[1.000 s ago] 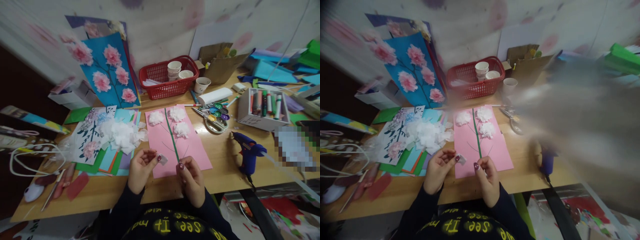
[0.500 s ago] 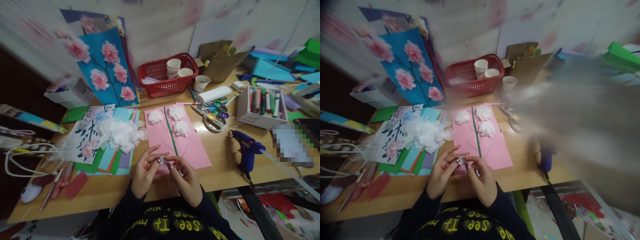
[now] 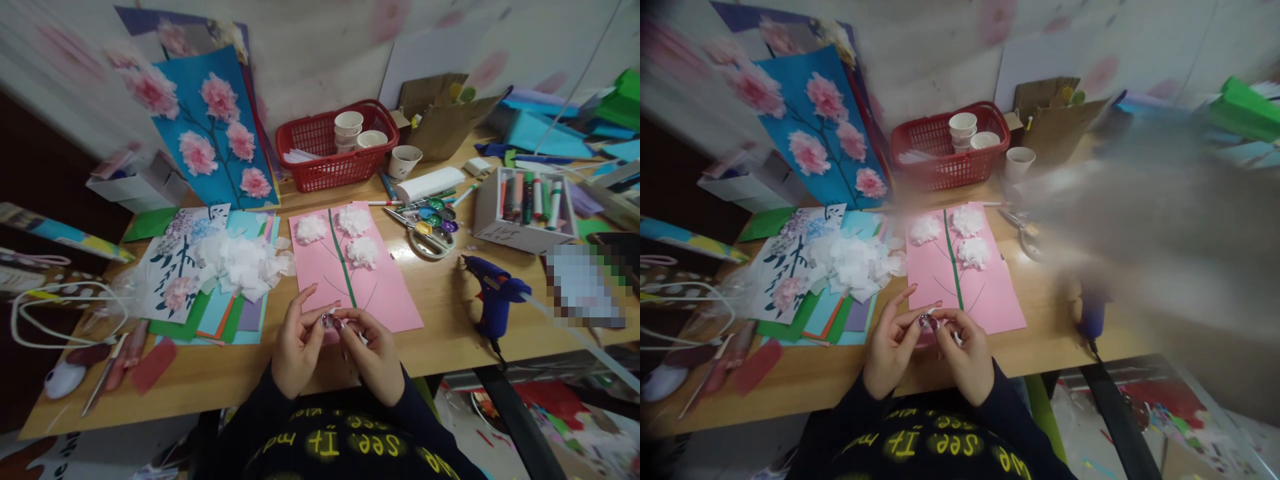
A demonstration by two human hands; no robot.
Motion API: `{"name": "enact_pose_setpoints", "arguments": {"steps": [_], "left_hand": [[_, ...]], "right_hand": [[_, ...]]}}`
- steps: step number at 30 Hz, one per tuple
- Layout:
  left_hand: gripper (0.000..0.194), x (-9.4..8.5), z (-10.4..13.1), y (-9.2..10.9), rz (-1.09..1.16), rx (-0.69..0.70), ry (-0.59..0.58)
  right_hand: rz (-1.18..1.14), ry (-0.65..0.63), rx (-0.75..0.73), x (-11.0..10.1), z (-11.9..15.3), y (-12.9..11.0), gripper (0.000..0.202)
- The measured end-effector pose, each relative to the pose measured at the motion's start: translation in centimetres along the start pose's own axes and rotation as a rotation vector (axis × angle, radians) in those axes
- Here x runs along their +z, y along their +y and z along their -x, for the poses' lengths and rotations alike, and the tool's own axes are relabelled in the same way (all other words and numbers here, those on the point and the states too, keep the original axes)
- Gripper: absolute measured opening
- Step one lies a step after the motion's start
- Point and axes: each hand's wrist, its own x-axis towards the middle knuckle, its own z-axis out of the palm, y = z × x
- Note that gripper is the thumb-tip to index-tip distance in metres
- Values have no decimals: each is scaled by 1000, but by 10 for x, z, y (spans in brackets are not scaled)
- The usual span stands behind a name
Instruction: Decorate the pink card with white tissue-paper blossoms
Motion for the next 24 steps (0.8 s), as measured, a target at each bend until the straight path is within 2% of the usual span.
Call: {"name": "enact_pose_setpoints", "arguments": {"steps": [5,11,21,24], "left_hand": [[53,1,1,-1,19,-1,0],[50,0,0,-1,-101,121,11],[51,0,-1,-3,-172,136,12],[50,0,-1,-5,-159,104,0]], "right_hand": [[-2,32,29,1,-2,-1,22],[-15,43,55,1,-3,-2,24],[-65,35,69,1,-5,-2,23],[-66,45,70,2,-5,-2,23]]}}
